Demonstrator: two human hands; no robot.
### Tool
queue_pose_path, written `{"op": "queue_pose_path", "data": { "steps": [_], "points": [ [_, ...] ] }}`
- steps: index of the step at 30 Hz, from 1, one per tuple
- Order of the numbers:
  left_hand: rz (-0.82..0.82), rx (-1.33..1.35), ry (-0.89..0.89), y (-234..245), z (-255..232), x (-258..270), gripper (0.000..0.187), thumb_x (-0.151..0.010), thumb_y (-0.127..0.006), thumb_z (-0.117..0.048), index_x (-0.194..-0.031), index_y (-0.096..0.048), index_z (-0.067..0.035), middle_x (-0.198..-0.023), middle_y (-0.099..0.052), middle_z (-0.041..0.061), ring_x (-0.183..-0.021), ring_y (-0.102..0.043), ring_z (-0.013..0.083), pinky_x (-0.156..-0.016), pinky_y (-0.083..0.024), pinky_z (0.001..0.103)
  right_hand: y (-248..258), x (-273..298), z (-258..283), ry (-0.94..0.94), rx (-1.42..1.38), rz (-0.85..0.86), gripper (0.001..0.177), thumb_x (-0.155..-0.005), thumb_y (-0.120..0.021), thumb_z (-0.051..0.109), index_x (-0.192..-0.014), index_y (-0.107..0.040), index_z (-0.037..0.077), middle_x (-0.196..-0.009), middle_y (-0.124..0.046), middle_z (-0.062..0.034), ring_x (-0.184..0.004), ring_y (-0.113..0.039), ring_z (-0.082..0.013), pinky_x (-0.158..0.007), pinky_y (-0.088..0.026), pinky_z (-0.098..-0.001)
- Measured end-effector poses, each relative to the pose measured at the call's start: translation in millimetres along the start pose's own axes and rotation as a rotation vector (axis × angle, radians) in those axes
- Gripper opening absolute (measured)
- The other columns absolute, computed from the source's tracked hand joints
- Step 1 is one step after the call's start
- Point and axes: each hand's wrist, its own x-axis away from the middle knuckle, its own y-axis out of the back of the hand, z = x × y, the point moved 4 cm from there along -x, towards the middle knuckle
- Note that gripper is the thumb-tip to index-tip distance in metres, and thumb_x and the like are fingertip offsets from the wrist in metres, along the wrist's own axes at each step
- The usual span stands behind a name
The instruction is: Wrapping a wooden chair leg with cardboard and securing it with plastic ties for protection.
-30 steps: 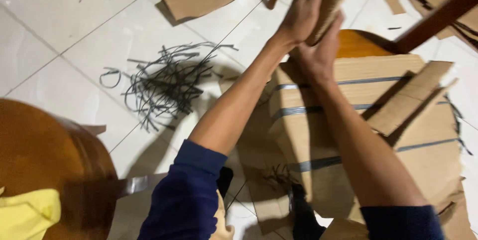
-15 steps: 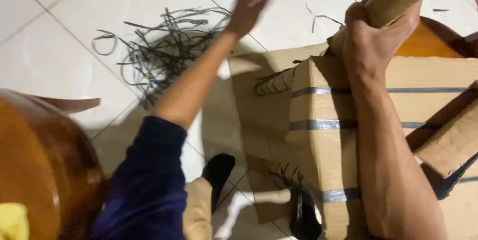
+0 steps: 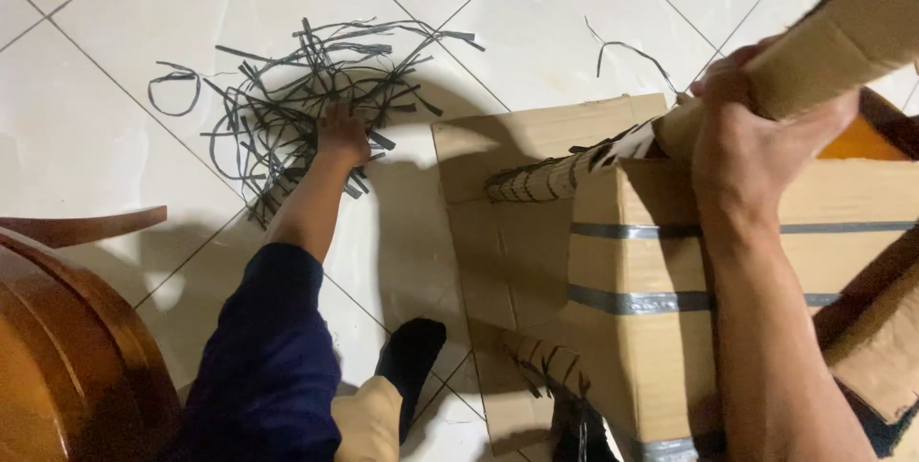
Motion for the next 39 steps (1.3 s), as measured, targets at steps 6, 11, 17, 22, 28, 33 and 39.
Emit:
{"op": "queue_pose_path", "data": {
  "steps": [6,11,17,22,28,33,39],
  "points": [
    [0.008,0.178,0.141,-6,17,-12,0.06,-0.08,-0.067,-0.017,-0.138,-0.053,-0.008,-0.154,-0.032,0.026,-0.137,-0.034,0.048,-0.107,-0.036,0.063,-3,0,10,-0.082,0.029,0.034,0.038,-0.108,-0.058,-0.027,-0.127,-0.033,-0.005,-0.11,-0.054,-0.0236,-0.094,-0.063,-0.0349,-0.09,-0.065,-0.046],
    [-0.164,0.104,0.069,7,11,-33,0.041,-0.076,-0.065,-0.011,-0.115,-0.07,0.002,-0.159,-0.03,0.022,-0.138,-0.034,0.0471,-0.106,-0.036,0.055,0,5,-1,-0.11,0.03,0.019,0.037,-0.11,-0.055,-0.029,-0.128,-0.034,-0.005,-0.114,-0.053,-0.0243,-0.094,-0.06,-0.0333,-0.087,-0.061,-0.0422],
    [0.107,0.089,0.037,-6,-5,-83,0.064,-0.075,-0.078,-0.028,-0.13,-0.064,0.002,-0.169,-0.005,0.023,-0.152,-0.007,0.0491,-0.118,-0.011,0.063,-6,4,12,-0.144,0.095,0.044,0.038,-0.111,-0.047,-0.027,-0.128,-0.026,0.0,-0.116,-0.05,-0.0283,-0.093,-0.06,-0.0357,-0.09,-0.06,-0.045],
    [0.171,0.273,0.189,49,-6,-48,0.091,-0.08,-0.072,-0.034,-0.16,-0.034,-0.016,-0.168,0.008,0.019,-0.15,0.012,0.0474,-0.118,-0.006,0.067,0,10,-2,-0.187,0.178,0.036,0.024,-0.113,-0.052,-0.028,-0.121,-0.043,-0.008,-0.108,-0.058,-0.0241,-0.09,-0.067,-0.0326,-0.083,-0.064,-0.0406],
    [0.449,0.128,0.142,31,-2,8,0.11,-0.081,-0.067,-0.069,-0.162,-0.023,-0.008,-0.163,-0.014,0.025,-0.146,-0.019,0.047,-0.11,-0.04,0.059,2,16,-14,-0.184,0.061,0.019,0.023,-0.115,-0.046,-0.025,-0.127,-0.04,-0.006,-0.113,-0.055,-0.0252,-0.093,-0.062,-0.0328,-0.088,-0.063,-0.0421],
    [0.72,-0.162,-0.102,37,-18,41,0.043,-0.084,-0.058,-0.04,-0.102,-0.078,-0.006,-0.095,-0.078,0.012,-0.083,-0.071,0.0302,-0.079,-0.053,0.05,0,14,-4,-0.175,0.064,0.042,0.026,-0.116,-0.045,-0.026,-0.126,-0.037,-0.004,-0.116,-0.053,-0.0269,-0.097,-0.062,-0.0349,-0.089,-0.061,-0.0436],
    [0.477,-0.123,-0.091,88,12,-21,0.073,-0.105,-0.037,-0.068,-0.077,-0.072,-0.01,-0.126,-0.065,0.016,-0.09,-0.071,0.0267,-0.082,-0.059,0.042,1,21,-7,-0.283,0.095,0.041,0.025,-0.115,-0.045,-0.025,-0.129,-0.04,-0.004,-0.119,-0.056,-0.0238,-0.098,-0.063,-0.0313,-0.095,-0.062,-0.0415]
  ]
}}
